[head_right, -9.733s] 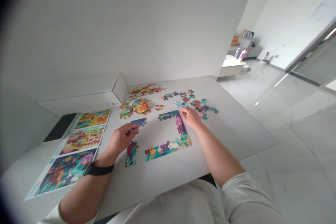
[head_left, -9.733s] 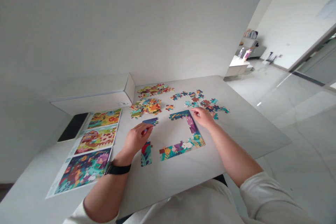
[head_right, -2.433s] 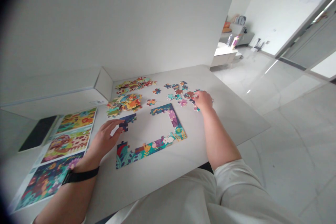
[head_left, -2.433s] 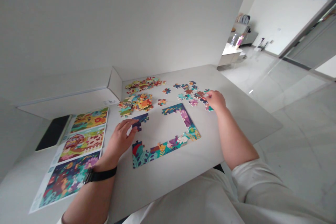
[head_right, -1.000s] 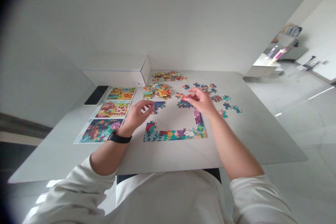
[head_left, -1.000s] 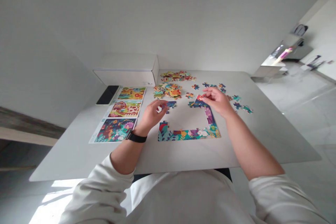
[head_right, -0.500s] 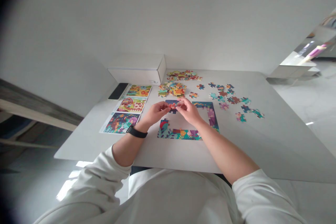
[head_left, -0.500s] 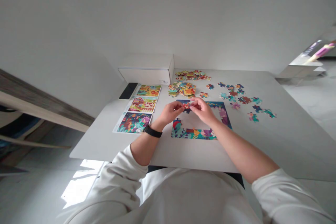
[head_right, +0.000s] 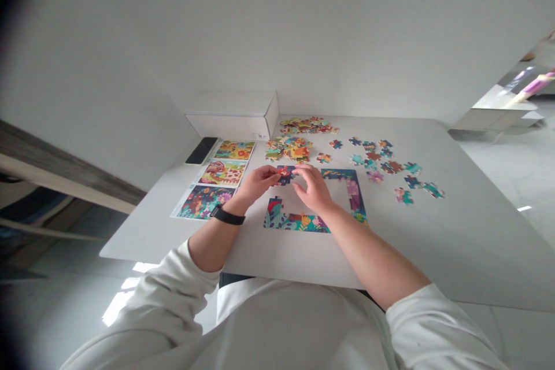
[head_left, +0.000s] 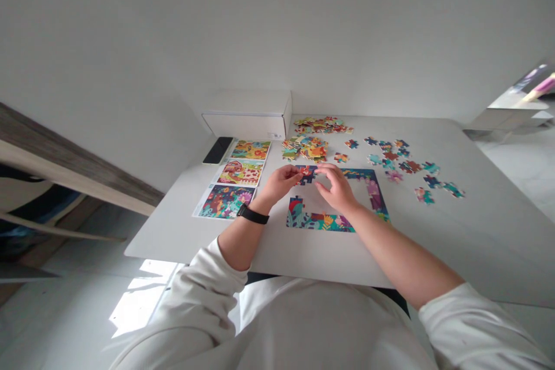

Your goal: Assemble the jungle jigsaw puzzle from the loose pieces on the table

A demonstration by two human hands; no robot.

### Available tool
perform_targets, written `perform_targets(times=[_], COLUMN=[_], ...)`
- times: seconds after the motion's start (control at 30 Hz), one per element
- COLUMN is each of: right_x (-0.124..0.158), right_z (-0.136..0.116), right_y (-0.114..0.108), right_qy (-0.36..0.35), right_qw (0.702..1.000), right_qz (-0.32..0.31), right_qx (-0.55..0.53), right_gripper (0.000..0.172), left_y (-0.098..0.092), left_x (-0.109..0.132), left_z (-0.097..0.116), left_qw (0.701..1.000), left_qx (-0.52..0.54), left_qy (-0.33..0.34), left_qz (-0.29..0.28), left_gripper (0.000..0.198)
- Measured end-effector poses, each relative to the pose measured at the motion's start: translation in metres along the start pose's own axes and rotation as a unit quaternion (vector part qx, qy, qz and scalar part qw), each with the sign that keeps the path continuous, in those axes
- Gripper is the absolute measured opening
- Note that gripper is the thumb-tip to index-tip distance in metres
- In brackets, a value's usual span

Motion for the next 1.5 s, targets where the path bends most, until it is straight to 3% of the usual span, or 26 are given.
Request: perform_targets(times=[0.2,0.43,0.63,0.83,1.23,1.5], right_x=[-0.003,-0.002,0.001,0.007,0.013,0.014], right_z=[-0.007,-0.011,-0.014,-0.012,-0.010,-0.012], right_y=[0.005,0.015,0.028,0.040,0.048,0.050], right_qy=[-0.026,-0.020,-0.026,-0.035,-0.051,-0.049], right_qw=[0.998,0.992,0.986,0.978,0.969,0.965], right_qz=[-0.044,-0.109,-0.158,-0.205,-0.239,-0.254], right_qx=[0.034,0.054,0.044,0.013,0.022,0.033], right_gripper=[0.025,0.027,0.023,0.027,0.030,0.029], left_y=[0.006,0.001,-0.009,-0.016,-0.019,-0.017], left_x=[-0.001,0.001,0.016,0.016,0.011,0.006], left_z=[-0.001,-0.003,0.015,0.012,-0.002,-0.005], left_qw=[0.999,0.993,0.955,0.929,0.899,0.875], left_qx=[-0.024,-0.112,-0.294,-0.369,-0.437,-0.473], left_qy=[0.006,-0.010,0.036,0.013,0.024,0.106], left_qz=[-0.028,-0.043,-0.007,-0.005,0.006,0.025], left_gripper=[0.038,0.033,0.024,0.017,0.018,0.020])
Point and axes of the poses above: each hand's wrist, its own x-axis away from the middle knuckle, its own y-axis out of the palm, z = x × y, the point moved 7 cm from there along -x, towards the middle knuckle, and after that the axes turned 15 degrees about -y, right-handed, at the moved point
